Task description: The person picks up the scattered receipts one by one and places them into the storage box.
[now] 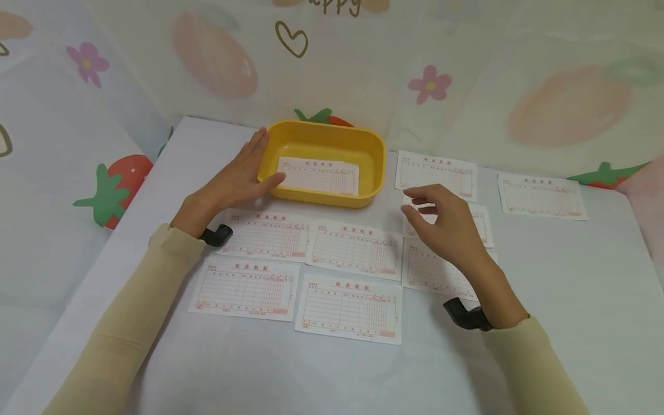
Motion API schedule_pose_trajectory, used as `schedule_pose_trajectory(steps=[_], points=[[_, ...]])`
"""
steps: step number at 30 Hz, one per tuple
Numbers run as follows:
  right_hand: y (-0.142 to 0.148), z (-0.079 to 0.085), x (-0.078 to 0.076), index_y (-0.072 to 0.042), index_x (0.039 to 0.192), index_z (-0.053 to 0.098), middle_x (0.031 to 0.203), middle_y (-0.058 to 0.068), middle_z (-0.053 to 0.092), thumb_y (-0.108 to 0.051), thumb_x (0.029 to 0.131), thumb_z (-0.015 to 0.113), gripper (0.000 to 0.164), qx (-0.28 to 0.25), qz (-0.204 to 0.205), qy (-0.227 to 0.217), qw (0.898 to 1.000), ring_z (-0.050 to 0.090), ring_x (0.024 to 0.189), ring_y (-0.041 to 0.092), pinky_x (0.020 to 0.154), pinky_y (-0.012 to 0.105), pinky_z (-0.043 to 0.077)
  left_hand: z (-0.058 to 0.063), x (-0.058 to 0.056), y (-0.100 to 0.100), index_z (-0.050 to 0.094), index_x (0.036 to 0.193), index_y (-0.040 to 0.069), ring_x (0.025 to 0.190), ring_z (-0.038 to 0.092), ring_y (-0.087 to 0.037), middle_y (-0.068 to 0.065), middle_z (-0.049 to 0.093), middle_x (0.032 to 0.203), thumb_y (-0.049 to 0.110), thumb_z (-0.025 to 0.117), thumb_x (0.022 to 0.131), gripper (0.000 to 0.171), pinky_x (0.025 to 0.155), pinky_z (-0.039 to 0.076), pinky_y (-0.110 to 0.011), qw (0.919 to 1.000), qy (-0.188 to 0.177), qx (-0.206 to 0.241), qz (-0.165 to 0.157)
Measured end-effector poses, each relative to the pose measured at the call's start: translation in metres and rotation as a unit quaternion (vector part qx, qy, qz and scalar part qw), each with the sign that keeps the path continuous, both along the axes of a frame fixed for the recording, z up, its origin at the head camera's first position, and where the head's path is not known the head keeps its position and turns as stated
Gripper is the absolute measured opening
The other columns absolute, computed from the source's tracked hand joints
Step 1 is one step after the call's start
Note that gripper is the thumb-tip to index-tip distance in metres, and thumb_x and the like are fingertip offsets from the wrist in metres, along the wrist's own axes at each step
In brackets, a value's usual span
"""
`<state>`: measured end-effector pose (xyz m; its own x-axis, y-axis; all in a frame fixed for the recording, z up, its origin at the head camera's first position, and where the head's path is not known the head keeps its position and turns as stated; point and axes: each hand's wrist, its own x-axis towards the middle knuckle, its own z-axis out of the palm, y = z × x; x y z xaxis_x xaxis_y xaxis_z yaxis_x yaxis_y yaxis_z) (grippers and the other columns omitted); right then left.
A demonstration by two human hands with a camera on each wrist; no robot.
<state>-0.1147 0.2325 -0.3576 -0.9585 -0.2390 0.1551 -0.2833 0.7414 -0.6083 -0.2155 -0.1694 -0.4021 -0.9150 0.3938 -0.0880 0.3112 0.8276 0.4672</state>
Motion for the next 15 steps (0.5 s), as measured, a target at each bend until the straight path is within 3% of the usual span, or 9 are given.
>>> schedule_pose_trajectory(steps=[3,5,8,10,12,15], points=[[0.018,-0.011,0.014,-0.003,0.133,0.069,0.132,0.017,0.071,-0.018,0.101,0.073,0.036,0.019,-0.007,0.01,1.0,0.07,0.117,0.036,0.099,0.038,0.06,0.0,0.001,0.0,-0.011,0.17,0.008,0.169,-0.006,-0.026,-0.006,-0.014,0.18,0.063,0.044,0.104,0.101,0.14,0.001,-0.043,1.0,0.0,0.0,0.0],[0.028,-0.017,0.023,-0.003,0.134,0.068,0.133,0.017,0.071,-0.016,0.1,0.074,0.037,0.028,-0.014,0.008,0.999,0.07,0.118,0.037,0.099,0.039,0.06,-0.001,0.001,0.0,-0.011,0.17,0.008,0.169,-0.005,-0.026,-0.006,-0.014,0.18,0.063,0.045,0.104,0.102,0.14,0.001,-0.043,1.0,0.0,-0.001,0.002],[0.044,-0.024,0.034,-0.004,0.135,0.068,0.135,0.019,0.069,-0.016,0.099,0.075,0.038,0.032,-0.027,0.001,0.999,0.069,0.119,0.039,0.099,0.024,0.058,-0.001,0.001,0.0,-0.011,0.17,0.008,0.169,-0.005,-0.026,-0.007,-0.014,0.18,0.063,0.045,0.104,0.102,0.14,0.002,-0.043,1.0,0.001,-0.005,0.004],[0.053,-0.028,0.041,-0.004,0.135,0.067,0.135,0.02,0.068,-0.015,0.098,0.076,0.04,0.03,-0.034,-0.002,0.999,0.068,0.119,0.042,0.098,0.009,0.053,0.0,0.001,0.0,-0.01,0.17,0.008,0.169,-0.005,-0.026,-0.007,-0.014,0.18,0.064,0.044,0.104,0.102,0.14,0.002,-0.043,1.0,0.001,-0.009,0.004],[0.063,-0.031,0.047,-0.004,0.136,0.067,0.134,0.021,0.068,-0.015,0.097,0.078,0.042,0.031,-0.042,-0.003,0.999,0.068,0.118,0.043,0.093,-0.006,0.04,0.001,0.001,0.0,-0.01,0.17,0.007,0.169,-0.005,-0.027,-0.007,-0.015,0.18,0.064,0.044,0.104,0.102,0.14,0.002,-0.043,0.9999,0.001,-0.011,0.001],[0.075,-0.035,0.057,-0.004,0.137,0.065,0.136,0.021,0.067,-0.015,0.096,0.078,0.045,0.032,-0.056,-0.013,0.998,0.066,0.117,0.044,0.09,-0.009,0.032,0.004,0.001,-0.001,-0.009,0.17,0.007,0.169,-0.005,-0.026,-0.006,-0.015,0.18,0.064,0.045,0.103,0.103,0.14,0.002,-0.044,0.9999,-0.002,-0.01,-0.001]])
